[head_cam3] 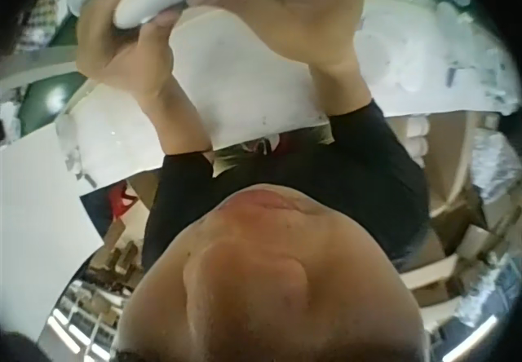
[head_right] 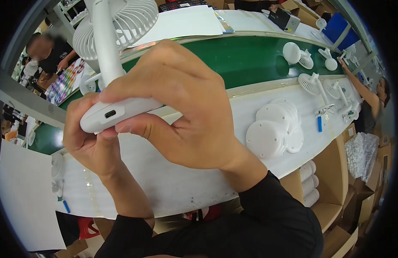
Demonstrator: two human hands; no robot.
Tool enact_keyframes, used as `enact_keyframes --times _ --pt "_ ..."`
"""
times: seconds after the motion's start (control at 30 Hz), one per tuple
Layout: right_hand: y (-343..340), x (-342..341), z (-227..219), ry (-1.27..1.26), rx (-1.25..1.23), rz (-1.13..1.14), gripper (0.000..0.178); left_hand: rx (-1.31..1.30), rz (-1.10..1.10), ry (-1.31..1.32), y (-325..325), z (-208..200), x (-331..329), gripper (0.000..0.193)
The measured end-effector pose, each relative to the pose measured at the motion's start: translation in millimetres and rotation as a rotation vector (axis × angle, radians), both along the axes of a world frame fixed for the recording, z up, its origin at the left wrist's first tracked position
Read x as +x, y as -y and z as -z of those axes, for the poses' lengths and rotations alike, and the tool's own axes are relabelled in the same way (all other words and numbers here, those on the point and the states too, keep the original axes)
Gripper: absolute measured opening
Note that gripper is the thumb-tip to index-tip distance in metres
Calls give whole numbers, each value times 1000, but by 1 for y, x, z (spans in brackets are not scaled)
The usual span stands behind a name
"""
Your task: The recorder is assembling multiple portable electric fans by connecting circuit boards, batteries, and attaching the outer casings.
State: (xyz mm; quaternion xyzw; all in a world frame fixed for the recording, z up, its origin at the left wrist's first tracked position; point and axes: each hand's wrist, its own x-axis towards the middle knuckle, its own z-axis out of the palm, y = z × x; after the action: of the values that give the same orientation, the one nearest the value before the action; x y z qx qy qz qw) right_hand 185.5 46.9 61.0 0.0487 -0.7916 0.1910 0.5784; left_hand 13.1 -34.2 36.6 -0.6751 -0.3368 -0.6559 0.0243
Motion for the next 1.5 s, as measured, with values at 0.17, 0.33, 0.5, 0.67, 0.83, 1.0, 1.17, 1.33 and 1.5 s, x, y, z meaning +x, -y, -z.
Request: enact_keyframes --times 0.17,0.33,0.5,0.67,0.83,1.0,1.17,1.33,1.5 --pt "3 -15 4 -98 9 2 34 -31 200 410 -18 2 8 24" --pt "17 -44 21 -55 -277 -329 33 18 622 933 -4 6 -5 36" --pt "36 -59 34 226 -694 -503 39 172 -75 724 11 1 -32 43" --pt "45 -59 32 350 -1089 -691 48 203 -123 486 8 0 -24 42" --pt "41 -54 38 471 -1211 -884 60 154 -4 223 15 -6 -32 43" --pt "39 -61 50 405 -1143 -921 66 121 -121 522 10 -3 -28 44" --pt "28 -77 52 237 -946 -993 73 88 -179 800 1 -10 -24 46" --pt "32 -61 44 337 -1177 -896 79 127 -8 487 9 -7 -22 46" --pt "34 -54 42 333 -1289 -982 81 63 -47 260 17 -1 -16 44"
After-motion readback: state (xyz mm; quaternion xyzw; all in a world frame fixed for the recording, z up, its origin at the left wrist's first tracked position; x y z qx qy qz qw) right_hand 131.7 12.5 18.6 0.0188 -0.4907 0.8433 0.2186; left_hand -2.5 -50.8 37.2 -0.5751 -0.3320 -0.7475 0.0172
